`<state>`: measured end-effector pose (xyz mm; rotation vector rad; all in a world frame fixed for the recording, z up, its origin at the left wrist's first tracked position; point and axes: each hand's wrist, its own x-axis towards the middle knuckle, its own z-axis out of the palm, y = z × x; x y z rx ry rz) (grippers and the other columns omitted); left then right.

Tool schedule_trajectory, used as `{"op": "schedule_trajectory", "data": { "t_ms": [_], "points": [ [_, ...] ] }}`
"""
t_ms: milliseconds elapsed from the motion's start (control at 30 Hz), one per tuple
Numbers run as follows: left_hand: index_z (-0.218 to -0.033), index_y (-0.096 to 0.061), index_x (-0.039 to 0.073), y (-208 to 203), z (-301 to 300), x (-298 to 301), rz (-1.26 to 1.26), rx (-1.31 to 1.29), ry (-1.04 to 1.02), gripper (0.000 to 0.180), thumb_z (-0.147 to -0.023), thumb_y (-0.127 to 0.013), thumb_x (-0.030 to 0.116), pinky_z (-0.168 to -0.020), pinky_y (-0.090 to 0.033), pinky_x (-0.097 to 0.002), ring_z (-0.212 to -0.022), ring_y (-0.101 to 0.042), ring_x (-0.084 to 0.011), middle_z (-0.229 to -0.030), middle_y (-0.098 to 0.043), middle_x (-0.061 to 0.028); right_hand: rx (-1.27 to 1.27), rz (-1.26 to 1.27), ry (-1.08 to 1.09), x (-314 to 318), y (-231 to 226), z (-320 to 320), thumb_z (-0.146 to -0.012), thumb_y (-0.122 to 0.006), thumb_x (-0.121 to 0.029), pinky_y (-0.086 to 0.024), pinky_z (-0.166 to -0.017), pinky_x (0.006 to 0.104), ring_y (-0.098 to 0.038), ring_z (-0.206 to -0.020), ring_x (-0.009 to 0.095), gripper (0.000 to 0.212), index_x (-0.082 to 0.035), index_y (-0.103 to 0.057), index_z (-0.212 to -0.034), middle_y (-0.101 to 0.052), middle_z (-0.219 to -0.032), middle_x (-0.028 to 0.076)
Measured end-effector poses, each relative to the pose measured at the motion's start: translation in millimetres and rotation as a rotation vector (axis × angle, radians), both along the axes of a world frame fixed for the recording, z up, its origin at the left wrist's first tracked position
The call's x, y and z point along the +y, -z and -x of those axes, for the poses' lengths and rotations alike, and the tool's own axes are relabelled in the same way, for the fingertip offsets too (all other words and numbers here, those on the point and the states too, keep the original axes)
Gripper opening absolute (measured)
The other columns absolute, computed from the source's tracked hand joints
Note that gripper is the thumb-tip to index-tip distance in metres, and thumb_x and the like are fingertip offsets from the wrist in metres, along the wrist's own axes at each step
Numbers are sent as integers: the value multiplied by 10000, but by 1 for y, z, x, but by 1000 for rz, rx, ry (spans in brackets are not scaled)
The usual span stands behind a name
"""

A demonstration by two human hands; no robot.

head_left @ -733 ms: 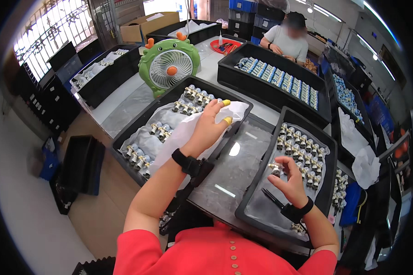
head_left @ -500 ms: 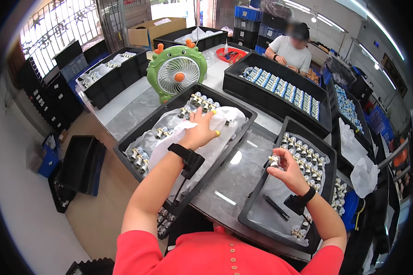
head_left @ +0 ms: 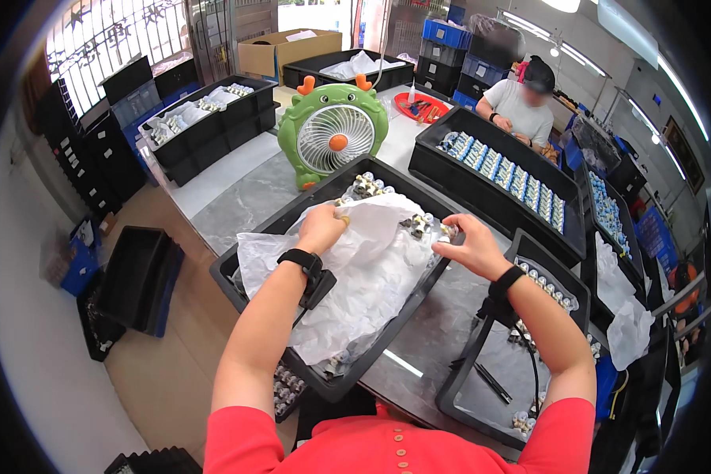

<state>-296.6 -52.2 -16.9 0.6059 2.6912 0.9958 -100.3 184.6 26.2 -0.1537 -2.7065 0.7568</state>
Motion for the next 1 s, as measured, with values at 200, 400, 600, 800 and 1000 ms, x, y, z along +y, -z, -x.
{"op": "schedule_trajectory", "data": {
  "t_ms": [200, 400, 600, 800, 1000],
  "points": [
    [-964, -684, 68, 7, 6, -7, 26, -50, -51, 300, -789, -643, 308, -813, -491, -426, -976, -627, -340, -1013, -670, -167, -243, -200, 96, 11, 27, 46, -674, -696, -395, -434, -860, 404, -564, -953, 342, 530, -14, -601, -1031, -575, -994, 183],
    [-948, -690, 70, 8, 10, -8, 103, -67, -33, 265, -790, -610, 267, -818, -496, -429, -981, -628, -344, -1005, -674, -166, -290, -389, 99, 19, 41, 64, -648, -685, -308, -440, -805, 432, -577, -901, 358, 469, -10, -560, -987, -591, -943, 186],
    [-962, -696, 74, 12, 11, -10, 109, -57, -45, 268, -791, -580, 246, -839, -491, -450, -1003, -629, -338, -1032, -671, -170, -264, -418, 86, 22, 52, 68, -652, -703, -294, -476, -785, 445, -583, -909, 372, 459, -1, -505, -944, -583, -910, 186],
    [-924, -687, 69, 20, 14, -10, 62, -7, -100, 278, -773, -611, 290, -809, -496, -429, -939, -633, -349, -946, -676, -176, -347, -468, 135, 20, 54, 69, -609, -778, -327, -489, -776, 437, -593, -898, 351, 465, -18, -560, -881, -567, -915, 159],
    [-964, -691, 64, 24, 21, -15, 109, -14, -94, 331, -773, -619, 324, -819, -499, -417, -955, -636, -345, -977, -673, -187, -283, -292, 58, 33, 47, 68, -610, -802, -376, -471, -809, 411, -576, -930, 356, 520, -16, -589, -918, -583, -925, 178]
  ]
}}
